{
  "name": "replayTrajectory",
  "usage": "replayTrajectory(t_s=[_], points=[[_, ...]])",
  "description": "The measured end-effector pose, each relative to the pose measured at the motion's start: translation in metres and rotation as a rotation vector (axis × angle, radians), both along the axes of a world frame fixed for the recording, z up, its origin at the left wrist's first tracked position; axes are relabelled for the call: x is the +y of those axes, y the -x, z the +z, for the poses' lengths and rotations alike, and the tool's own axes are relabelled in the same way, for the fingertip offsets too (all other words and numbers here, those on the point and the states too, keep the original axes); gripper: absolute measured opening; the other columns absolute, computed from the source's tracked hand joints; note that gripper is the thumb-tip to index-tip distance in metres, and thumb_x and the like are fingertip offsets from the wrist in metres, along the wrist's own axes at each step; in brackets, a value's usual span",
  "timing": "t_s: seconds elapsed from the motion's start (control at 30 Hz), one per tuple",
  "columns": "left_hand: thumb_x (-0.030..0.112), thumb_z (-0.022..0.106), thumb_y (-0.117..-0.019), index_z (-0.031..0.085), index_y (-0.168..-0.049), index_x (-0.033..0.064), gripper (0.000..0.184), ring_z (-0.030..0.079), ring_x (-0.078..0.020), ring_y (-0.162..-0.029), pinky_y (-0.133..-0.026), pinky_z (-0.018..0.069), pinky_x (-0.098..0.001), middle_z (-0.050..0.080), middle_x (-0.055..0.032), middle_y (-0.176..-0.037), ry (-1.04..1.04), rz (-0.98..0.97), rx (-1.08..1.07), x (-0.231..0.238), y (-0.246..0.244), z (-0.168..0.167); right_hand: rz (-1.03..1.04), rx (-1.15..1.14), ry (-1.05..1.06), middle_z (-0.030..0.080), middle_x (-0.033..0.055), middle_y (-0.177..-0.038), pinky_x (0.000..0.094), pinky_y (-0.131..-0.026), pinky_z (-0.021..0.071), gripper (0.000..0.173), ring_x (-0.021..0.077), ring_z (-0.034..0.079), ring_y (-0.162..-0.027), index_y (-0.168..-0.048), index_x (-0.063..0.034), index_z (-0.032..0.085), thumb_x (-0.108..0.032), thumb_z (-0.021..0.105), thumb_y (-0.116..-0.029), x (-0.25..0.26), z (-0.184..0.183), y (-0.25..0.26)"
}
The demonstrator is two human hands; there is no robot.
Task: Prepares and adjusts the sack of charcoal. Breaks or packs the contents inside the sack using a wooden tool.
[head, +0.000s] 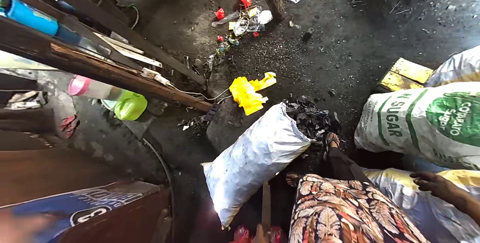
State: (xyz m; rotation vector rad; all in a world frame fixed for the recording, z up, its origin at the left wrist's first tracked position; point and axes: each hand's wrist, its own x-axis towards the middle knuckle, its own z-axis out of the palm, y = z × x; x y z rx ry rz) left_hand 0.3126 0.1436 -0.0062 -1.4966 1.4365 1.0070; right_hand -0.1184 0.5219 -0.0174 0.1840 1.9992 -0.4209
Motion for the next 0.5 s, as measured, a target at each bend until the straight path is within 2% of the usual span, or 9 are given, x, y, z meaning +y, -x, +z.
replayTrajectory(t_s=[0.07, 0.13, 0.23, 0.37, 0.5], points=[[0.013, 0.054, -0.1049, 0.036, -0.150, -0.0086, 0.053, 0.058, -0.0456, -0.125, -0.107, 0.0442, -0.0561, 0.057, -0.0352, -0.134, -0.002, 0.039, 0.047, -0.002, 0.000, 0.004, 0.012, 0.014, -0.011, 0.059, 0.0308, -0.129, 0.0539, -0.092, 0.0473, 0.034, 0.0382, 0.061, -0.108, -0.138, 0.0062, 0.053, -0.007, 0.051, -0.1064, 0.011, 0.012, -0.012], [0.013, 0.053, -0.1059, 0.035, -0.151, -0.0071, 0.053, 0.060, -0.0454, -0.122, -0.105, 0.0455, -0.0561, 0.057, -0.0348, -0.133, -0.010, 0.044, 0.063, -0.005, 0.000, 0.009, 0.020, 0.028, -0.008, 0.060, 0.0301, -0.130, 0.0539, -0.094, 0.0473, 0.034, 0.0379, 0.062, -0.110, -0.138, 0.0056, 0.053, -0.008, 0.051, -0.1069, 0.018, 0.019, -0.026], [0.016, 0.049, -0.1078, 0.032, -0.152, -0.0050, 0.052, 0.064, -0.0436, -0.109, -0.096, 0.0504, -0.0551, 0.061, -0.0332, -0.125, -0.017, 0.019, 0.052, -0.010, -0.009, 0.013, 0.048, 0.012, 0.018, 0.059, 0.0314, -0.132, 0.0541, -0.099, 0.0465, 0.035, 0.0401, 0.062, -0.113, -0.139, 0.0069, 0.053, -0.007, 0.050, -0.1068, 0.025, 0.017, -0.048], [0.015, 0.052, -0.1060, 0.034, -0.151, -0.0082, 0.054, 0.057, -0.0462, -0.126, -0.108, 0.0432, -0.0569, 0.055, -0.0349, -0.136, 0.013, -0.016, 0.007, -0.012, -0.027, 0.025, 0.135, -0.074, 0.001, 0.060, 0.0329, -0.130, 0.0554, -0.102, 0.0453, 0.036, 0.0426, 0.062, -0.114, -0.138, 0.0078, 0.054, -0.009, 0.051, -0.1069, 0.035, 0.006, -0.073], [0.009, 0.055, -0.1022, 0.042, -0.145, -0.0140, 0.050, 0.051, -0.0476, -0.133, -0.114, 0.0372, -0.0560, 0.052, -0.0371, -0.140, 0.150, -0.002, 0.113, 0.001, -0.065, 0.015, 0.167, -0.101, -0.005, 0.060, 0.0328, -0.129, 0.0551, -0.102, 0.0452, 0.036, 0.0425, 0.062, -0.114, -0.138, 0.0080, 0.054, -0.010, 0.052, -0.1069, 0.037, 0.000, -0.074]])
